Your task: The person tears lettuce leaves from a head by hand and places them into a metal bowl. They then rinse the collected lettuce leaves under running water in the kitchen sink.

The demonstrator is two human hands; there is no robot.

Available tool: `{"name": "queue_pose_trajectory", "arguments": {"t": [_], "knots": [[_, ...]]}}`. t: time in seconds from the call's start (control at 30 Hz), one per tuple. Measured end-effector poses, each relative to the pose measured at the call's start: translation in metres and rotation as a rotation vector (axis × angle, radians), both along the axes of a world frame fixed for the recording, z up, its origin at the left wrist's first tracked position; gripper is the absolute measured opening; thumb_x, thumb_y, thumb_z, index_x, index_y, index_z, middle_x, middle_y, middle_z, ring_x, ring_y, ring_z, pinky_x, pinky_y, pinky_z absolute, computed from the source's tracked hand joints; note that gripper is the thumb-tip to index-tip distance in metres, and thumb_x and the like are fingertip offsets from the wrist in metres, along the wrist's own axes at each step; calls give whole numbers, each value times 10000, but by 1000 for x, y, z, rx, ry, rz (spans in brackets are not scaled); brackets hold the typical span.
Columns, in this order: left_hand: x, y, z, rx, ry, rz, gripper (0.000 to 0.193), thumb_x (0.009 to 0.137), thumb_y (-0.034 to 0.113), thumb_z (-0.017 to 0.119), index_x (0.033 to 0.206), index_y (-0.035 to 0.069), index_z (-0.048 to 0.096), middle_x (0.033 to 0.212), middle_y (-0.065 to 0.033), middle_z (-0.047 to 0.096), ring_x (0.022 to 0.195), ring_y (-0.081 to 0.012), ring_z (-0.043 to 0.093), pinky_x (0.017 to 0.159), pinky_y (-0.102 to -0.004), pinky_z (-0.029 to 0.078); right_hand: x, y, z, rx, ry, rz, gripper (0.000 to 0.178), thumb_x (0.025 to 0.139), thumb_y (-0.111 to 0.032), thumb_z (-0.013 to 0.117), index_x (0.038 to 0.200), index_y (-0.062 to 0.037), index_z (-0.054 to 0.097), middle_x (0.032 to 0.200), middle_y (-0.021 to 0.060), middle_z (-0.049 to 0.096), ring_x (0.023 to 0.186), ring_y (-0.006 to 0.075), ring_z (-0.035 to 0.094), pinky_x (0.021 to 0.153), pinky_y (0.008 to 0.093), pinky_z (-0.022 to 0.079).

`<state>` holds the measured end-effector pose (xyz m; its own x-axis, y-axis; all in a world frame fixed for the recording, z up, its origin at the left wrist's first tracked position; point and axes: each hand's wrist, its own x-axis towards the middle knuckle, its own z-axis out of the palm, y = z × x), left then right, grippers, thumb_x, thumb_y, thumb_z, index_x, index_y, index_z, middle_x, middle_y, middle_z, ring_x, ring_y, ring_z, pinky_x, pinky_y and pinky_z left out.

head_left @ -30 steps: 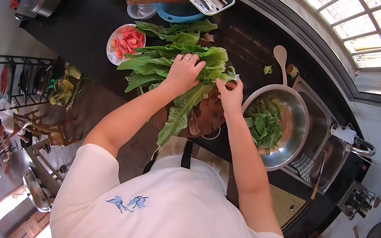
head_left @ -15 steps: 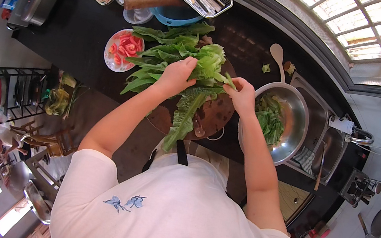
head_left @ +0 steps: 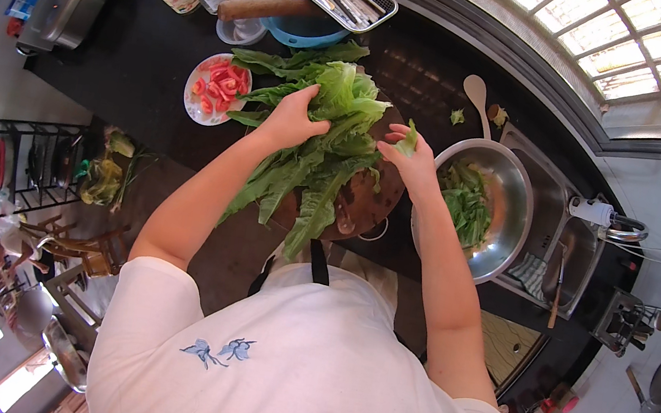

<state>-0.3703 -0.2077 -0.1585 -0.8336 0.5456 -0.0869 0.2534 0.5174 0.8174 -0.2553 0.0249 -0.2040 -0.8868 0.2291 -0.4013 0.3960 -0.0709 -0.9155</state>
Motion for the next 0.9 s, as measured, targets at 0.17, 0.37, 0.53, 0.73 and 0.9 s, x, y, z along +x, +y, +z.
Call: {"name": "queue_pose_trajectory", "arguments": {"t": [0.17,0.37,0.53,0.73,0.9], "knots": [[1,-3,6,134,-263,-111,573,720,102,685,1238,-49,493,1184,-149,597,1111,-213,558,967,-319,420,-9,-19,25,119,102,74,561,757,-107,798,1258,-34,556,1108,51,610,971,143,595,853,263,487],[11,-6,31,257,-448,-194,643,734,76,693,1321,-24,447,1195,-85,582,1079,-147,545,962,-285,419,-7,-28,71,-207,158,57,389,837,-64,714,1196,-16,573,1061,24,634,913,89,602,773,234,498],[20,-3,73,152,-501,-237,736,684,123,679,1359,-12,420,1189,-77,573,1077,-150,536,970,-285,411,3,-31,90,-372,207,41,324,847,-45,699,1148,7,592,1025,36,642,877,88,606,738,232,505],[23,12,76,199,-582,-392,720,702,169,747,1342,12,455,1235,-88,550,1147,-161,498,995,-305,392,5,-31,107,-321,285,13,371,844,-97,729,1164,22,585,959,30,647,797,86,608,695,215,504],[24,29,50,370,-579,-257,489,766,98,733,1214,24,551,1080,-52,621,992,-129,573,878,-287,468,2,-24,95,-125,422,-30,430,872,-87,687,1262,3,530,1053,51,614,899,124,604,732,226,500]]}}
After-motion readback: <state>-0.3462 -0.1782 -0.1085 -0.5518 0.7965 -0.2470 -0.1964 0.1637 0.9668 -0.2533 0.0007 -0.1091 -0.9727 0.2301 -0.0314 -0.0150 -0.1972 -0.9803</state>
